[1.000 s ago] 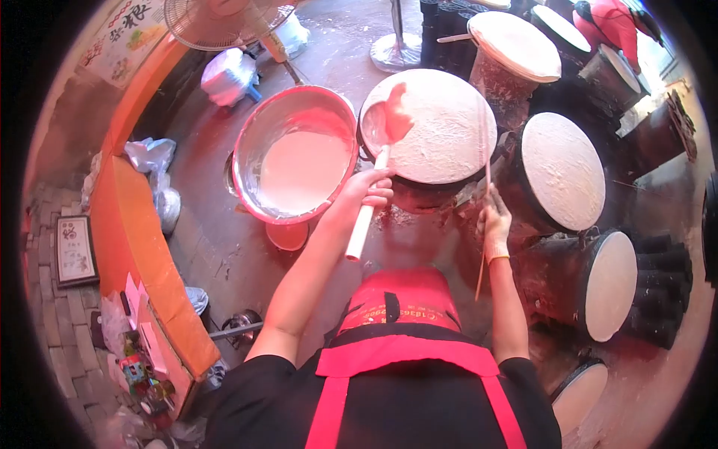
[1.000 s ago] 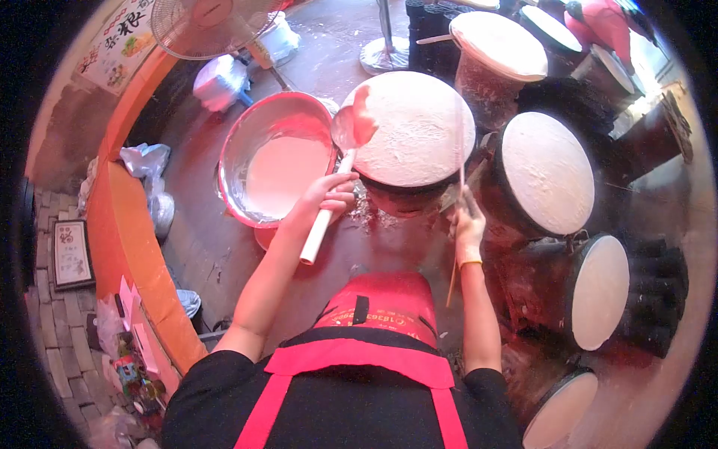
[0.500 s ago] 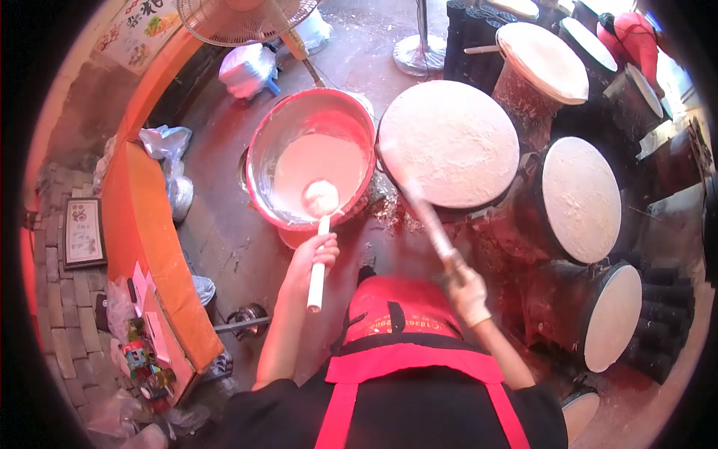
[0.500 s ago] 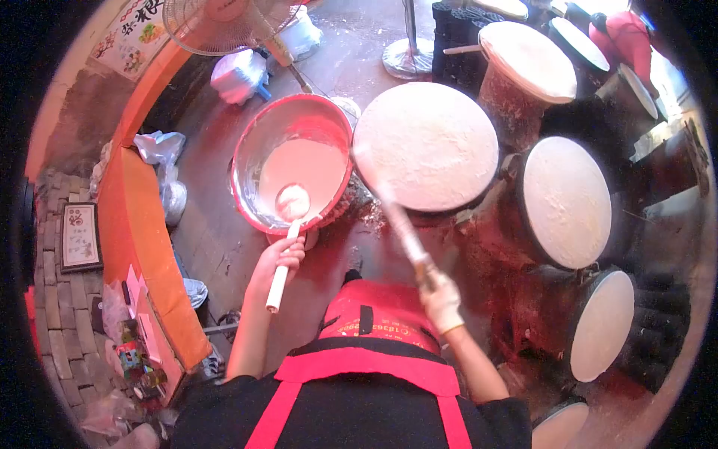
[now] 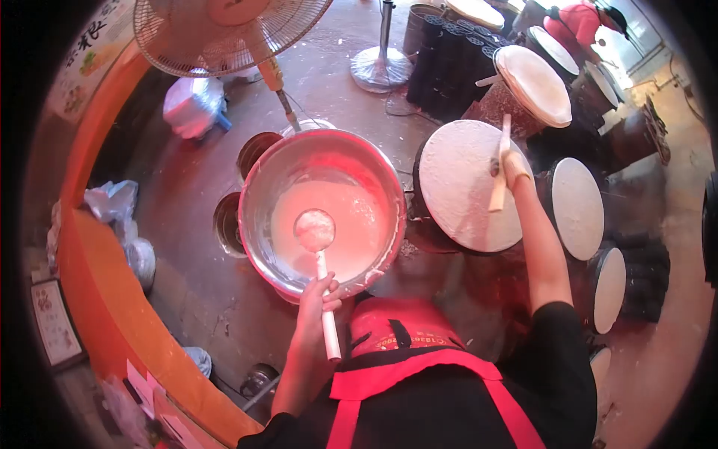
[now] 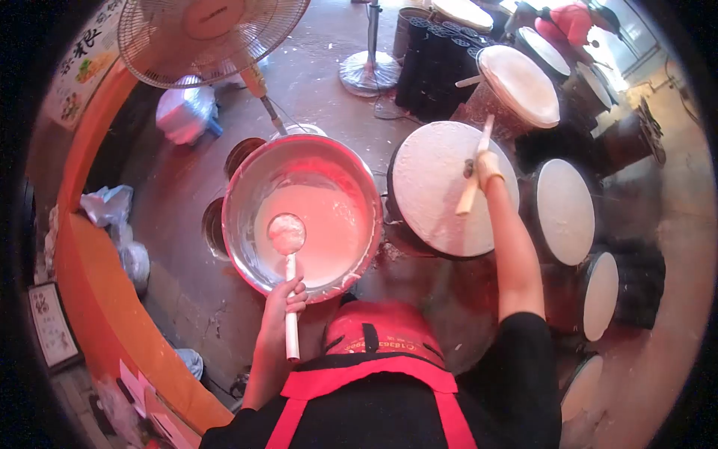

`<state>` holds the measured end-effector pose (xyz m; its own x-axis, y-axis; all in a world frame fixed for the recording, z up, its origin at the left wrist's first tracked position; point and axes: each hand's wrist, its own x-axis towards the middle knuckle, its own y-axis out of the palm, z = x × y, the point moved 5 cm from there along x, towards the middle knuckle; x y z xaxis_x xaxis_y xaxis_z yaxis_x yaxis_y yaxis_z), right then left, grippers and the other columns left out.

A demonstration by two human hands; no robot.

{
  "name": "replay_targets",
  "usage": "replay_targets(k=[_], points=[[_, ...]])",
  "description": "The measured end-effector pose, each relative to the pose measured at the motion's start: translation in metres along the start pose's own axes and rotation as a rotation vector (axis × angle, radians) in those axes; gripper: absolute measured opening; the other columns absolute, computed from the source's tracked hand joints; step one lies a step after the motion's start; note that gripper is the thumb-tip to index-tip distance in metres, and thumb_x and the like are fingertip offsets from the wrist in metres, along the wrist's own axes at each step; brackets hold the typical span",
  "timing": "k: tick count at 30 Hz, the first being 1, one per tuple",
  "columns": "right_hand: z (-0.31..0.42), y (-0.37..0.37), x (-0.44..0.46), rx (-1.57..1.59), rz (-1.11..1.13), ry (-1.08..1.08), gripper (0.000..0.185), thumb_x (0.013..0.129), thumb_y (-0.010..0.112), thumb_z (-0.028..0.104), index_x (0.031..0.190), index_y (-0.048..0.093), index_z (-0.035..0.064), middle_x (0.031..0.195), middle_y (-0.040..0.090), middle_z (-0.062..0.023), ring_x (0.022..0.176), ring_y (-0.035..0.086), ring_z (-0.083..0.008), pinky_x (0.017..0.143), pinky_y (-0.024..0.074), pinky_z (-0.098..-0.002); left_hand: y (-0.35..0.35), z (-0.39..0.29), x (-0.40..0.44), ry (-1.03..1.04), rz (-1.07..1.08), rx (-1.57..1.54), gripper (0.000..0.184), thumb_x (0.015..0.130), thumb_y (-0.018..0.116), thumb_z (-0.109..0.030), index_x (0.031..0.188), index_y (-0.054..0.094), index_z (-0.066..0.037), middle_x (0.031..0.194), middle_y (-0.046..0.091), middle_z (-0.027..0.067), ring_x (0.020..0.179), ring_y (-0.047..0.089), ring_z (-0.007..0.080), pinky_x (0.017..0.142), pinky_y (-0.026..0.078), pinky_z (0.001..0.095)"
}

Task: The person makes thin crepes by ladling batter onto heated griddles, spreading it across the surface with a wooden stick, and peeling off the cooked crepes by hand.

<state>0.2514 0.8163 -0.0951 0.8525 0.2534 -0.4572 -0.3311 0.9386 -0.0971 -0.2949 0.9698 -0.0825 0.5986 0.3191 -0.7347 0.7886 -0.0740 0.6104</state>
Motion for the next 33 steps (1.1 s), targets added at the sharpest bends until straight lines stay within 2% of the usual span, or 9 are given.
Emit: replay_targets(k=[6, 10, 15, 18, 19, 20, 23, 25, 33], points=[[-0.023, 0.116, -0.029, -0.254, 0.024, -0.118, 0.017, 0.097, 0.039, 0.015, 0.095, 0.050, 0.0021, 0.061, 0.052, -0.0081, 0.039, 0.051, -0.0212, 0.031, 0.0391, -0.0356, -0.016, -0.042, 0.020, 0.025, -0.001, 0.052, 0.008, 0.098, 0.050, -0.008, 0.102, 0.043, -0.005, 0.078, 0.044, 0.0019, 0.053, 0.037, 0.0036, 0.040, 0.029, 0.0159], [-0.040, 0.133, -0.084, -0.302, 0.117, 0.032, 0.050, 0.092, 0.039, 0.007, 0.141, 0.039, 0.0119, 0.061, 0.051, -0.0077, 0.038, 0.046, -0.0180, 0.032, 0.0383, -0.0329, -0.015, -0.050, 0.030, -0.015, 0.014, 0.061, 0.006, 0.099, 0.049, -0.009, 0.100, 0.044, -0.006, 0.077, 0.044, 0.0005, 0.052, 0.036, 0.0033, 0.041, 0.029, 0.0166], [-0.056, 0.147, -0.178, -0.349, 0.288, 0.126, 0.053, 0.097, 0.044, 0.020, 0.149, 0.035, 0.0212, 0.063, 0.051, -0.0019, 0.042, 0.042, -0.0090, 0.037, 0.0336, -0.0252, -0.006, -0.059, 0.036, -0.047, 0.056, 0.148, 0.009, 0.100, 0.049, -0.012, 0.104, 0.046, -0.005, 0.077, 0.044, -0.0019, 0.051, 0.035, 0.0025, 0.044, 0.030, 0.0174], [-0.142, 0.137, -0.161, -0.661, 0.190, -0.113, 0.048, 0.098, 0.048, 0.031, 0.145, 0.043, 0.0239, 0.107, 0.069, -0.0152, 0.090, 0.068, -0.0308, 0.078, 0.0526, -0.0392, 0.005, -0.059, 0.036, -0.074, 0.046, 0.197, 0.012, 0.100, 0.049, -0.012, 0.108, 0.046, -0.004, 0.078, 0.043, -0.0014, 0.051, 0.035, 0.0023, 0.043, 0.029, 0.0169], [-0.184, 0.134, -0.150, -0.632, 0.051, -0.455, 0.044, 0.098, 0.055, 0.025, 0.141, 0.050, 0.0212, 0.098, 0.071, -0.0054, 0.077, 0.063, -0.0115, 0.072, 0.0512, -0.0273, 0.007, -0.058, 0.038, -0.078, 0.056, 0.189, 0.012, 0.100, 0.049, -0.011, 0.108, 0.046, -0.003, 0.078, 0.043, -0.0008, 0.052, 0.035, 0.0025, 0.043, 0.029, 0.0165], [-0.164, 0.137, -0.177, -0.717, 0.107, -0.139, 0.045, 0.097, 0.056, 0.024, 0.142, 0.050, 0.0217, 0.121, 0.067, -0.0119, 0.097, 0.065, -0.0126, 0.086, 0.0485, -0.0275, 0.010, -0.057, 0.039, -0.081, 0.070, 0.181, 0.012, 0.100, 0.049, -0.010, 0.108, 0.046, -0.003, 0.078, 0.043, -0.0001, 0.053, 0.036, 0.0027, 0.042, 0.029, 0.0162], [-0.242, 0.124, -0.164, -0.580, 0.049, -0.320, 0.041, 0.096, 0.058, 0.029, 0.136, 0.056, 0.0206, 0.118, 0.066, -0.0156, 0.105, 0.065, -0.0212, 0.089, 0.0489, -0.0310, 0.018, -0.053, 0.033, -0.091, 0.064, 0.250, 0.015, 0.099, 0.048, -0.008, 0.112, 0.045, -0.001, 0.079, 0.043, 0.0010, 0.055, 0.037, 0.0033, 0.041, 0.028, 0.0157], [-0.283, 0.103, -0.156, -0.939, -0.132, -0.415, 0.042, 0.094, 0.051, 0.041, 0.135, 0.054, 0.0300, 0.118, 0.063, -0.0159, 0.107, 0.060, -0.0354, 0.089, 0.0490, -0.0449, 0.030, -0.045, 0.027, -0.089, 0.061, 0.305, 0.017, 0.099, 0.047, -0.007, 0.114, 0.045, 0.000, 0.079, 0.042, 0.0014, 0.055, 0.036, 0.0037, 0.041, 0.028, 0.0155], [-0.461, -0.053, -0.276, -1.142, 0.003, -0.308, 0.054, 0.091, 0.056, 0.037, 0.143, 0.041, 0.0341, 0.127, 0.057, -0.0174, 0.112, 0.057, -0.0372, 0.095, 0.0470, -0.0440, 0.064, 0.027, -0.005, -0.105, 0.078, 0.457, 0.019, 0.099, 0.045, -0.006, 0.116, 0.043, 0.002, 0.078, 0.041, 0.0019, 0.055, 0.035, 0.0037, 0.040, 0.027, 0.0156]])
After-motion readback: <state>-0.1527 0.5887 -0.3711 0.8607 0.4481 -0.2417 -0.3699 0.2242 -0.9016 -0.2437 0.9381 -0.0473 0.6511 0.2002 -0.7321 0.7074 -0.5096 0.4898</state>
